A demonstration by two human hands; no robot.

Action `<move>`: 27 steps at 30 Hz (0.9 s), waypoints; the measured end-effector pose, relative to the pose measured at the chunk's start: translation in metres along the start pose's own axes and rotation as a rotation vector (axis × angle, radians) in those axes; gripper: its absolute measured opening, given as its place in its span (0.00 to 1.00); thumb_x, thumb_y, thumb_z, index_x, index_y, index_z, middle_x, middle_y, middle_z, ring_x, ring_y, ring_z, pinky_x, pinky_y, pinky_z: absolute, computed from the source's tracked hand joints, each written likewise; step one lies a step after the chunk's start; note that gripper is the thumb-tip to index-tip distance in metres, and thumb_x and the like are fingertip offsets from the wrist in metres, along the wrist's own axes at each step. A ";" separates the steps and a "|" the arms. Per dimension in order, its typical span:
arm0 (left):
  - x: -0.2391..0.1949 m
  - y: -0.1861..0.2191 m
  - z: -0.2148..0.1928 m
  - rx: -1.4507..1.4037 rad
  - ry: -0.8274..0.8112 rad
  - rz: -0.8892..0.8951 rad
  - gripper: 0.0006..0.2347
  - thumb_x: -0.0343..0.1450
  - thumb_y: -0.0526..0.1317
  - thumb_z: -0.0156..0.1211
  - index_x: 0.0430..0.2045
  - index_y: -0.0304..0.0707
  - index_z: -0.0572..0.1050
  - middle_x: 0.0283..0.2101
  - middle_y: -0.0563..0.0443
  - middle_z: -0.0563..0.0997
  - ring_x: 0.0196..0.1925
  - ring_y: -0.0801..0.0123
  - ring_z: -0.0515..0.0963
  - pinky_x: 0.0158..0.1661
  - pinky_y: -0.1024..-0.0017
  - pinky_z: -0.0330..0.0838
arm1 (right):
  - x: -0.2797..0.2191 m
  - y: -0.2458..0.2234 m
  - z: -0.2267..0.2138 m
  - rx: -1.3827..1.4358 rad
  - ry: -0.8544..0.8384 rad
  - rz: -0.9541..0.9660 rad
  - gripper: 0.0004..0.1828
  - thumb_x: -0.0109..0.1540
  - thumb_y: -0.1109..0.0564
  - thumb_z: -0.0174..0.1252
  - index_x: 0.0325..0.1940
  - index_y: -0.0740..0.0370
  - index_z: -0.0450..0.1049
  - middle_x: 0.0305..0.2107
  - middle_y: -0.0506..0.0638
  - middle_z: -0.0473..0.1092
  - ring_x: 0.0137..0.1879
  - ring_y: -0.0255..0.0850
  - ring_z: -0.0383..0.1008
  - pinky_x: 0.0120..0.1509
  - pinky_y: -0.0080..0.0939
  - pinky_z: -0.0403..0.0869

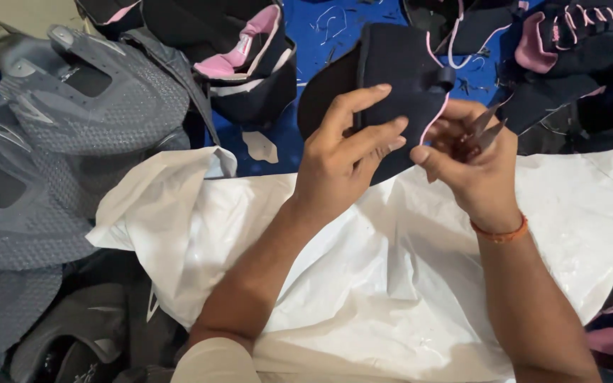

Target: Trimming excess threads and fabric from shoe upper components using scissors.

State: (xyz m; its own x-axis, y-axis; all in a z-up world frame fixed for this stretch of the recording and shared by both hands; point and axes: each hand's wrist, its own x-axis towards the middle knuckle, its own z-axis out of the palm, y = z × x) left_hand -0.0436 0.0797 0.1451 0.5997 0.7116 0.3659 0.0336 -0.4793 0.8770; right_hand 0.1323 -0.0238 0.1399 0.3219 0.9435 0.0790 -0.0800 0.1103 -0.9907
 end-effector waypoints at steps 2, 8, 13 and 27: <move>-0.007 -0.003 0.005 0.060 0.047 0.074 0.08 0.70 0.30 0.71 0.40 0.39 0.82 0.60 0.43 0.74 0.49 0.67 0.81 0.40 0.74 0.76 | -0.004 0.000 -0.002 -0.032 -0.003 -0.009 0.25 0.63 0.71 0.65 0.63 0.70 0.68 0.43 0.50 0.75 0.39 0.26 0.71 0.37 0.27 0.70; -0.011 -0.001 0.015 -0.080 0.115 0.119 0.05 0.72 0.26 0.63 0.34 0.35 0.75 0.49 0.47 0.70 0.48 0.71 0.75 0.44 0.77 0.72 | -0.010 0.003 -0.002 -0.105 -0.019 -0.048 0.26 0.61 0.71 0.68 0.61 0.67 0.68 0.45 0.49 0.75 0.38 0.22 0.66 0.38 0.24 0.65; -0.014 -0.025 0.010 -0.400 0.052 0.015 0.09 0.81 0.37 0.59 0.33 0.35 0.68 0.38 0.55 0.68 0.38 0.79 0.68 0.40 0.82 0.64 | -0.012 0.013 0.000 -0.187 -0.056 -0.021 0.25 0.59 0.69 0.70 0.58 0.65 0.70 0.41 0.46 0.74 0.33 0.21 0.60 0.34 0.23 0.59; -0.010 -0.029 0.011 -0.336 0.155 -0.089 0.07 0.81 0.38 0.55 0.36 0.34 0.67 0.36 0.58 0.68 0.38 0.80 0.66 0.41 0.80 0.65 | -0.009 -0.016 0.013 -1.043 -0.052 -0.383 0.18 0.69 0.56 0.66 0.55 0.68 0.68 0.39 0.57 0.75 0.39 0.49 0.79 0.40 0.44 0.74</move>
State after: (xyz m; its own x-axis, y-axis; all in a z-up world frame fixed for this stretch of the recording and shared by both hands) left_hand -0.0424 0.0809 0.1125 0.4773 0.8244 0.3042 -0.1995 -0.2355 0.9512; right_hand 0.1185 -0.0301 0.1561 0.1134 0.9179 0.3802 0.8568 0.1034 -0.5052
